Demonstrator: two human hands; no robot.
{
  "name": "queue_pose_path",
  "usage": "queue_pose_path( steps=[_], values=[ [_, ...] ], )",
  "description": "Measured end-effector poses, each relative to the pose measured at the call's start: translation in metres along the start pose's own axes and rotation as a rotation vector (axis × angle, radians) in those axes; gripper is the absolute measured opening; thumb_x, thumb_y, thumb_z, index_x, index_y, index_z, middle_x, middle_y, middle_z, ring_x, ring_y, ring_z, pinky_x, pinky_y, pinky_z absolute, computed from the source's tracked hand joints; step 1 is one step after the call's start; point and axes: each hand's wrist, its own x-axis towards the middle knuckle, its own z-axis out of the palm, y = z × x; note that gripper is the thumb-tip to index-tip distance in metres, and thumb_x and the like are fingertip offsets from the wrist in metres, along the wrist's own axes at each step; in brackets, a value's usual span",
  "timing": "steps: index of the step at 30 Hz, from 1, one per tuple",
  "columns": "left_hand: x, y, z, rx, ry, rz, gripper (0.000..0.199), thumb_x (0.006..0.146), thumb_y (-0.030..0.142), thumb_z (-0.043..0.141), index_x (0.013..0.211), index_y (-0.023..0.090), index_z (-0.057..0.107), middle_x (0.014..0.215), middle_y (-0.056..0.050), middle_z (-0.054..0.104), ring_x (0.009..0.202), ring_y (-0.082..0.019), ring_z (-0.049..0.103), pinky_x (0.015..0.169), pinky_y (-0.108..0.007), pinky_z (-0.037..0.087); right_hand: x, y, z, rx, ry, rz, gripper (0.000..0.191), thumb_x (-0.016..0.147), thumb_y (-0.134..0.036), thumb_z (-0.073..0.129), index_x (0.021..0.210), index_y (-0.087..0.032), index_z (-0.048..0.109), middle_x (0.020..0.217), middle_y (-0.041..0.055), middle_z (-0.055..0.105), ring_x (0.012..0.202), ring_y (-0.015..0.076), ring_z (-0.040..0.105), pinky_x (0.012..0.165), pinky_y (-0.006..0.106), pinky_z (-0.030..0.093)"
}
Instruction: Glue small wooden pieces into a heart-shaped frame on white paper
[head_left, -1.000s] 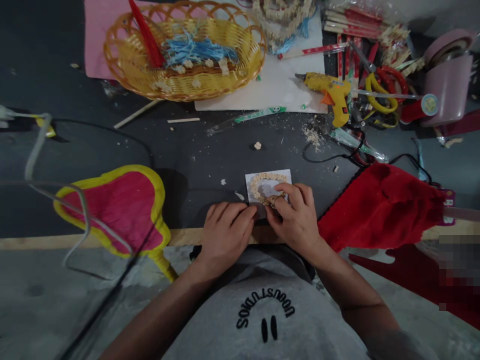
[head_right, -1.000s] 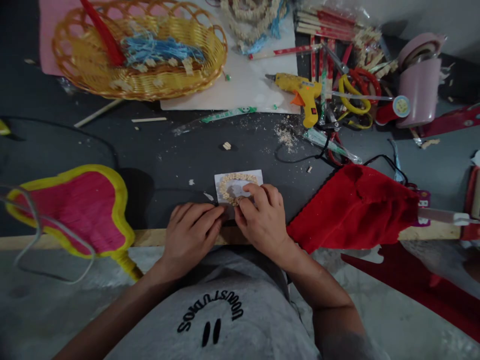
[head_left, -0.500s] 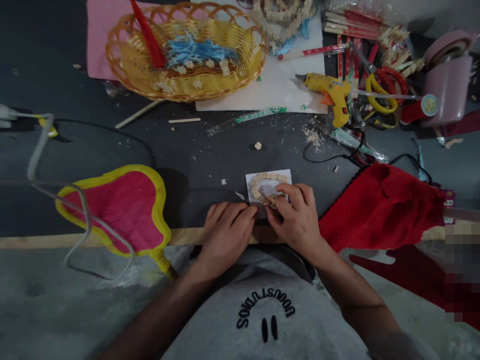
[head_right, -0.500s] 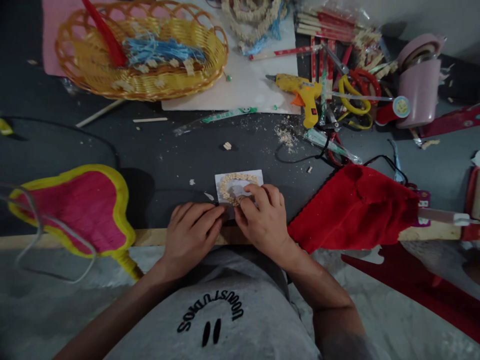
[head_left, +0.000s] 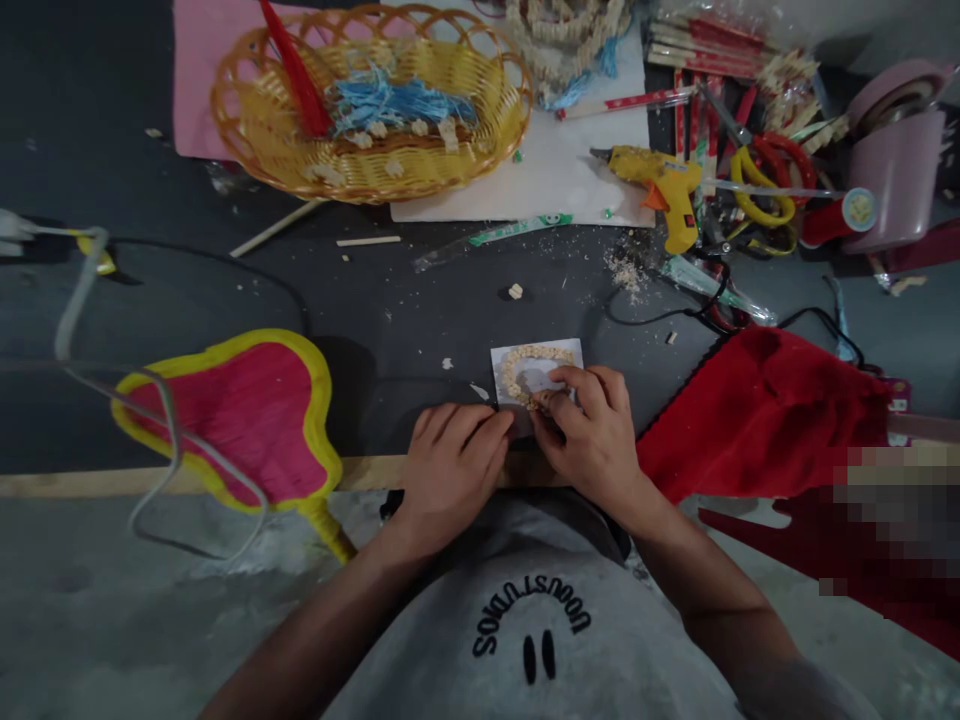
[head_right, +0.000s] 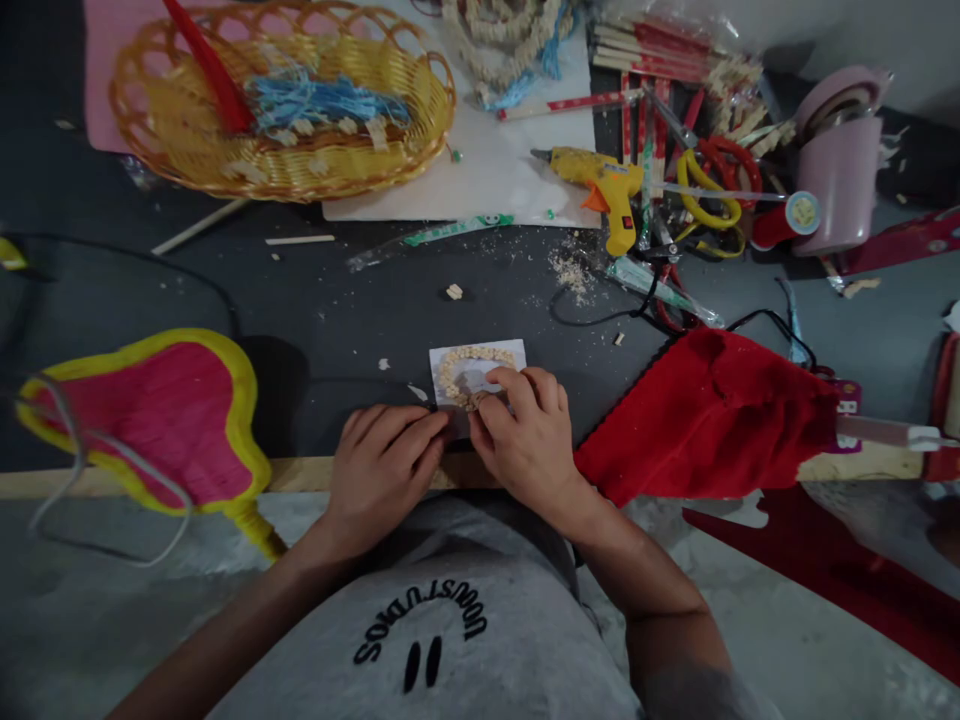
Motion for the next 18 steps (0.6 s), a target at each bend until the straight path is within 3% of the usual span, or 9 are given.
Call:
queue_pose_path(
  steps=[18],
  values=[
    [-0.0031, -0.0012, 0.0025, -0.002, -0.006, -0.001, 0.015, 0.092, 0.018, 0.060, 0.103, 0.019, 0.070, 0.091, -0.005, 0.070, 0.083, -0.023, 0.057, 0.075, -0.038, 0.042, -0.0005, 0.0004, -0.0032, -0.008, -0.010, 0.004, 0.008, 0.089, -0.028, 0.067, 0.093, -0.021, 0.068, 0.117, 0.0074, 0.066, 0.109, 0.0263, 0.049, 0.089, 0.041, 0.047]
  ],
)
